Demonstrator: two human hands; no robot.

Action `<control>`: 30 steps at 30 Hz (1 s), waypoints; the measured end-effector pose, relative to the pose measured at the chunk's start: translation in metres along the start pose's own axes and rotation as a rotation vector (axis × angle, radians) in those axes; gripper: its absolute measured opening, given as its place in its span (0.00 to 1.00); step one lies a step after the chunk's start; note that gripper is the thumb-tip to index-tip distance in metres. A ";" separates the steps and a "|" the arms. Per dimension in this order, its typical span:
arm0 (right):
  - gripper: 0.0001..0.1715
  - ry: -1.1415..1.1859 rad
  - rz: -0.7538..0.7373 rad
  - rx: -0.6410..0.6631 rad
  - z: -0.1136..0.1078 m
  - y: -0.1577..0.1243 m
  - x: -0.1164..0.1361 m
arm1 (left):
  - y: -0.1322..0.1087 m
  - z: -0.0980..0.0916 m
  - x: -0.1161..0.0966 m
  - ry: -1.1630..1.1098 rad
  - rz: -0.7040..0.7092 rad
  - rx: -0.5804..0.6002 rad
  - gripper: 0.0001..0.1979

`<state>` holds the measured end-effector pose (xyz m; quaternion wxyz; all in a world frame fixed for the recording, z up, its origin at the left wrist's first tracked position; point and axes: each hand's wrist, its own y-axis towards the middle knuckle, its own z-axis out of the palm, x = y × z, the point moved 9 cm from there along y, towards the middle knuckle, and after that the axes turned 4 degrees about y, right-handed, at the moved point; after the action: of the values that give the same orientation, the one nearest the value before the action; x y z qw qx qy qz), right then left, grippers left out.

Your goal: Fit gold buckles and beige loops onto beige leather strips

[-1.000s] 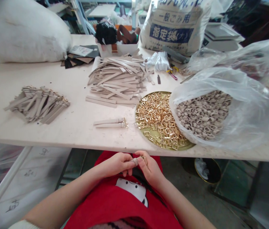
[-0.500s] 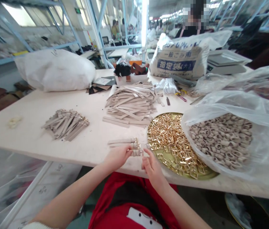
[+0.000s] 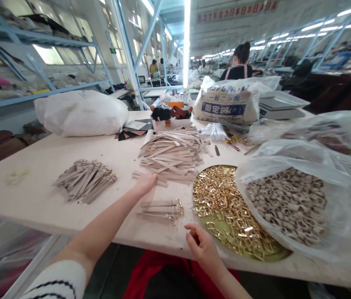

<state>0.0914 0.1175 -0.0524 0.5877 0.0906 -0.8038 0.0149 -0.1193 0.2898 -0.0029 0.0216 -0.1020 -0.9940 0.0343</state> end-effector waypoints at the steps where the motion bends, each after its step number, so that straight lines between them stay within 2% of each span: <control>1: 0.14 0.004 -0.005 -0.004 -0.001 0.001 0.002 | 0.001 0.003 0.003 0.006 -0.001 0.021 0.11; 5: 0.13 0.022 -0.019 -0.011 -0.003 0.002 0.008 | -0.008 0.008 0.012 0.016 0.007 0.077 0.07; 8: 0.12 0.016 -0.023 -0.014 -0.004 0.001 0.011 | -0.021 -0.003 0.006 0.007 0.012 0.059 0.06; 10: 0.11 0.013 -0.028 -0.020 -0.004 0.001 0.011 | -0.033 -0.020 -0.008 -0.001 0.023 0.003 0.08; 13: 0.11 0.043 -0.024 -0.023 -0.005 0.003 0.011 | -0.059 -0.053 -0.042 -0.097 0.058 -0.134 0.12; 14: 0.11 0.076 -0.005 -0.022 -0.006 0.003 0.010 | -0.069 -0.063 -0.054 -0.251 0.075 -0.185 0.11; 15: 0.13 0.128 0.028 -0.019 -0.007 0.002 0.008 | -0.079 -0.067 -0.066 -0.452 0.096 -0.181 0.10; 16: 0.15 0.196 0.070 -0.014 -0.009 0.001 0.007 | -0.086 -0.063 -0.078 -0.685 0.092 -0.116 0.08; 19: 0.23 0.393 0.178 0.041 -0.016 -0.012 0.014 | -0.106 -0.029 -0.105 -1.399 -0.139 0.098 0.07; 21: 0.26 0.413 0.214 0.128 -0.020 -0.024 0.025 | -0.117 -0.005 -0.122 -1.708 -0.278 0.196 0.09; 23: 0.24 0.385 0.265 0.153 -0.029 -0.037 0.030 | -0.126 0.012 -0.130 -1.882 -0.389 0.206 0.09; 26: 0.19 0.371 0.364 0.094 -0.043 -0.056 0.023 | -0.138 0.024 -0.130 -1.984 -0.502 0.163 0.08; 30: 0.16 0.395 0.448 -0.007 -0.053 -0.070 0.005 | -0.154 0.030 -0.133 -2.035 -0.518 0.245 0.09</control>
<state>0.1516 0.0549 -0.0367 0.7153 -0.0959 -0.6738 0.1589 -0.0212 0.1107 -0.0263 -0.8049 0.1931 -0.5250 0.1980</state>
